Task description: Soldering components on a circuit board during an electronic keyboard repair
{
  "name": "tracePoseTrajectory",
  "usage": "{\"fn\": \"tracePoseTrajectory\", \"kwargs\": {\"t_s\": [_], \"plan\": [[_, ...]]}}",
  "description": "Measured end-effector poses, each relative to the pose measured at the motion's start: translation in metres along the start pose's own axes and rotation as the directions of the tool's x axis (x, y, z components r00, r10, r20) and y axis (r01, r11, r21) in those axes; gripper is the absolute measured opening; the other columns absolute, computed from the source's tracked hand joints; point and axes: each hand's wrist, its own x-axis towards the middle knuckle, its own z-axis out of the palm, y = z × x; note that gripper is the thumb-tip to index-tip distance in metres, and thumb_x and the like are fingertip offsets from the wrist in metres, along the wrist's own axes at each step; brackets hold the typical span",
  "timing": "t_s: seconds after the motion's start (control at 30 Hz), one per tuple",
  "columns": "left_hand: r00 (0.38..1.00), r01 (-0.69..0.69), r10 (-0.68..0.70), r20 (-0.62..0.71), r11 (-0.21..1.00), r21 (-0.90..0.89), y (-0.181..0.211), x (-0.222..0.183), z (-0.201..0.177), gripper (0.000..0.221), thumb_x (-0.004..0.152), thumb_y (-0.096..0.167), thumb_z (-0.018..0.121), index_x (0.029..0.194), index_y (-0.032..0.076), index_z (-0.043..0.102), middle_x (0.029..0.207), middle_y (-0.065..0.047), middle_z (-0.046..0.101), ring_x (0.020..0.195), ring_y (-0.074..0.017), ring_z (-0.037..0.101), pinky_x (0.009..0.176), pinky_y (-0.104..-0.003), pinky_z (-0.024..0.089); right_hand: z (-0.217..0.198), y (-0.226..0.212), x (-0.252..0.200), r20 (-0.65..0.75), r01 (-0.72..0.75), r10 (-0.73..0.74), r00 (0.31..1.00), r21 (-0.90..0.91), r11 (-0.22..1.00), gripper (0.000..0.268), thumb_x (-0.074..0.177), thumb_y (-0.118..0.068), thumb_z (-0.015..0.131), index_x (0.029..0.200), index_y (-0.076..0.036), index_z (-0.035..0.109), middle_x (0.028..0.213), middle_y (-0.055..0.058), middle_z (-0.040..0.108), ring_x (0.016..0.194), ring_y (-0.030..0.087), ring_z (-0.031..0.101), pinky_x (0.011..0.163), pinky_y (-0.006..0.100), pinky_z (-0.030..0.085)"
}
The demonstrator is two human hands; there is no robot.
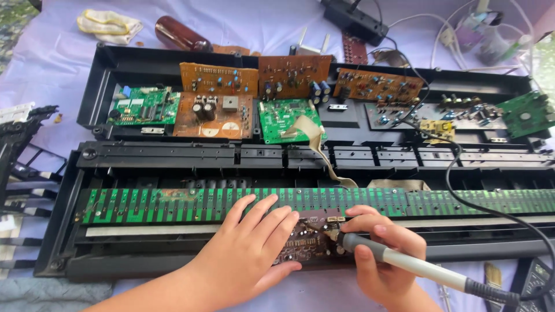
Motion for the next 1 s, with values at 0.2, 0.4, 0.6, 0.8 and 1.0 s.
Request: {"fn": "tracePoseTrajectory", "kwargs": {"t_s": [0.2,0.4,0.6,0.8,1.0], "plan": [[1.0,-0.009,0.009,-0.008,1.0,-0.008,-0.0006,-0.0012,0.0034,0.07,0.097,0.061,0.061,0.135,0.003,0.06,0.134,-0.013,0.064,0.13,-0.0376,0.055,0.107,-0.056,0.039,0.0007,0.0014,-0.0006,-0.002,-0.002,0.002,1.0,-0.008,1.0,0.028,0.104,-0.016,0.053,0.128,-0.013,0.038,0.089,0.015,0.064,0.08,0.024,0.074,0.098,0.053,0.062],[1.0,-0.004,0.004,-0.009,1.0,-0.004,-0.0008,-0.003,0.0073,0.072,0.096,0.063,0.061,0.136,0.004,0.06,0.136,-0.012,0.065,0.133,-0.037,0.053,0.109,-0.057,0.038,0.0012,0.0018,0.0006,0.009,0.003,-0.003,1.0,0.005,1.0,0.029,0.105,-0.016,0.052,0.13,-0.014,0.038,0.091,0.015,0.064,0.082,0.024,0.073,0.1,0.054,0.06],[0.999,-0.001,0.002,-0.036,1.0,0.027,-0.0001,-0.0011,0.0046,0.078,0.093,0.065,0.065,0.143,0.006,0.054,0.136,-0.009,0.065,0.132,-0.0335,0.054,0.108,-0.053,0.04,0.0014,0.0034,-0.0002,0.003,0.014,-0.014,1.0,0.012,1.0,0.029,0.105,-0.016,0.053,0.13,-0.013,0.039,0.093,0.012,0.064,0.081,0.023,0.073,0.1,0.054,0.06],[0.998,0.056,-0.055,0.013,0.978,-0.2,-0.004,-0.0021,0.007,0.074,0.093,0.058,0.069,0.136,0.0,0.052,0.137,-0.013,0.06,0.139,-0.0368,0.048,0.115,-0.054,0.032,0.0013,0.0047,-0.0006,0.005,0.017,-0.017,1.0,0.019,1.0,0.029,0.104,-0.016,0.053,0.13,-0.013,0.039,0.092,0.015,0.065,0.082,0.025,0.073,0.099,0.053,0.06],[0.999,0.046,-0.046,0.009,0.982,-0.183,-0.0041,-0.0013,0.0053,0.073,0.092,0.058,0.071,0.135,0.002,0.054,0.138,-0.012,0.06,0.136,-0.0364,0.05,0.114,-0.054,0.032,0.0023,-0.0004,0.004,0.003,0.021,-0.022,1.0,0.105,0.994,0.029,0.103,-0.011,0.054,0.129,-0.01,0.04,0.094,0.023,0.067,0.087,0.029,0.073,0.093,0.052,0.063]]}}
